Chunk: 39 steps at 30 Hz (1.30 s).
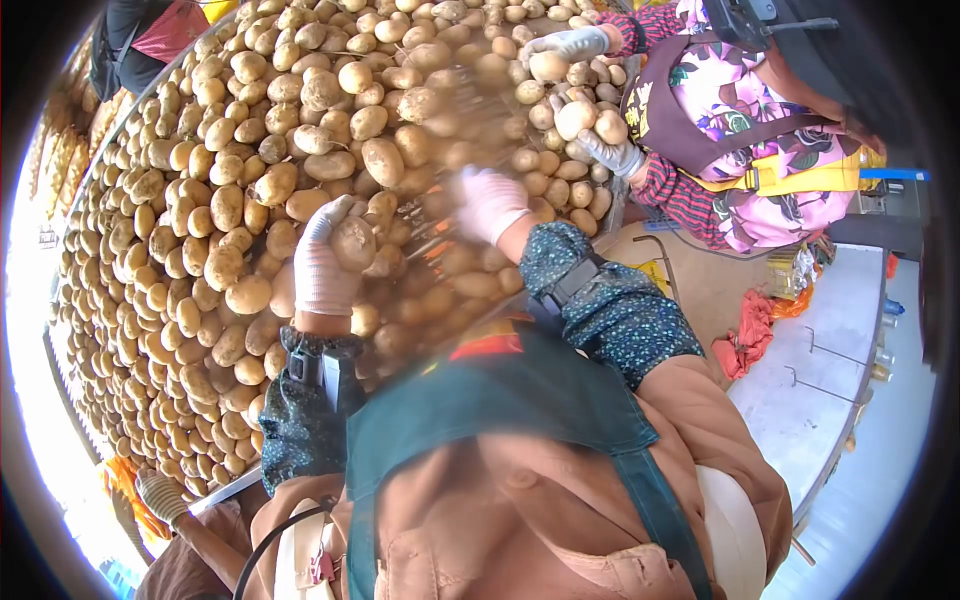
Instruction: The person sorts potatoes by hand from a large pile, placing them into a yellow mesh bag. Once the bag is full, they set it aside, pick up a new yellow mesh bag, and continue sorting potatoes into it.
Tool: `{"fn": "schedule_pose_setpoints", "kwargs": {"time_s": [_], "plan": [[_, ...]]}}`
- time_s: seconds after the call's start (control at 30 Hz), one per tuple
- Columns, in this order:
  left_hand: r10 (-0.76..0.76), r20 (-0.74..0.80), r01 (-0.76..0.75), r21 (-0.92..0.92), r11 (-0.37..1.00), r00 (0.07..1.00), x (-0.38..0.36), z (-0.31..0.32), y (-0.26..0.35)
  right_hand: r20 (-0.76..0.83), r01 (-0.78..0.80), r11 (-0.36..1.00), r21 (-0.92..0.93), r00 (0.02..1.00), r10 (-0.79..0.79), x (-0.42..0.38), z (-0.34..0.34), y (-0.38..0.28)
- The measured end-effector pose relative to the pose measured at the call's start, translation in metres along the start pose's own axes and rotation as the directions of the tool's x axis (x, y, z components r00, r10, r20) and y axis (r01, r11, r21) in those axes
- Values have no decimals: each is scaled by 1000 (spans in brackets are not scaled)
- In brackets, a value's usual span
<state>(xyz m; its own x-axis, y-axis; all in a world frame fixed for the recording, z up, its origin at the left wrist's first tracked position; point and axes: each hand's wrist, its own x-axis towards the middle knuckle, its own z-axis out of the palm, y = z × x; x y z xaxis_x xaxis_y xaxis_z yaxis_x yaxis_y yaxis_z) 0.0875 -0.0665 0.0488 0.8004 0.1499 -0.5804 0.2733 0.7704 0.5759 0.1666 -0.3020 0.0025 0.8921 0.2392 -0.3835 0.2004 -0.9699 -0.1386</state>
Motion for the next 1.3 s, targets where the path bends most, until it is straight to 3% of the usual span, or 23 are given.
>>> {"fn": "schedule_pose_setpoints", "kwargs": {"time_s": [0.03,0.17,0.23,0.3,0.33,0.4,0.43,0.47,0.5,0.57,0.6,0.73,0.83,0.93,1.03,1.13,1.23,1.3], "plan": [[16,-29,-16,7,1000,999,-1,-2,1,36,19,999,34,999,-21,0,-1,5],[51,98,-70,196,978,994,-10,-20,6,-166,181,920,348,978,-130,-14,9,31],[59,144,-98,279,955,988,-11,-23,4,-253,273,787,554,955,-154,-34,4,32],[104,167,-160,371,915,981,-8,-22,2,-303,310,567,763,947,-110,-52,3,34],[147,143,-192,392,900,979,-7,-21,2,-349,329,557,762,934,-75,-62,-4,35],[160,135,-202,408,890,978,-4,-18,7,-126,130,45,990,988,-91,-75,-2,49],[166,129,-205,417,886,978,-3,-14,10,-76,63,-114,991,991,-111,-84,-8,49],[201,166,-261,574,776,965,-4,-9,15,-25,-12,-275,962,991,-130,-93,-14,49],[256,251,-354,753,555,934,-2,-9,14,26,-86,-420,903,989,-148,-103,-20,49],[268,451,-464,886,-16,851,4,-6,13,107,-102,-572,814,994,-25,-109,2,60],[216,593,-514,793,-327,776,8,-2,16,78,-86,-557,826,996,-39,-109,19,73],[-10,321,-233,666,-709,947,35,46,16,91,-77,-555,829,996,-3,-122,31,78],[-132,124,-180,566,-805,983,40,85,13,76,-53,-498,866,997,25,-124,38,79],[-218,87,-235,368,-900,972,38,96,-8,-2,41,-363,931,994,107,-133,29,79],[-244,136,-273,275,-922,960,33,97,-15,-215,232,-98,968,964,153,-134,35,90],[-280,171,-314,215,-925,945,29,100,-19,-278,305,-126,944,941,194,-137,45,96],[-224,152,-253,218,-942,963,49,87,-35,-260,300,-185,936,942,214,-149,44,100],[-227,216,-285,295,-912,950,48,83,-34,-241,283,-187,941,945,219,-155,47,105]]}}
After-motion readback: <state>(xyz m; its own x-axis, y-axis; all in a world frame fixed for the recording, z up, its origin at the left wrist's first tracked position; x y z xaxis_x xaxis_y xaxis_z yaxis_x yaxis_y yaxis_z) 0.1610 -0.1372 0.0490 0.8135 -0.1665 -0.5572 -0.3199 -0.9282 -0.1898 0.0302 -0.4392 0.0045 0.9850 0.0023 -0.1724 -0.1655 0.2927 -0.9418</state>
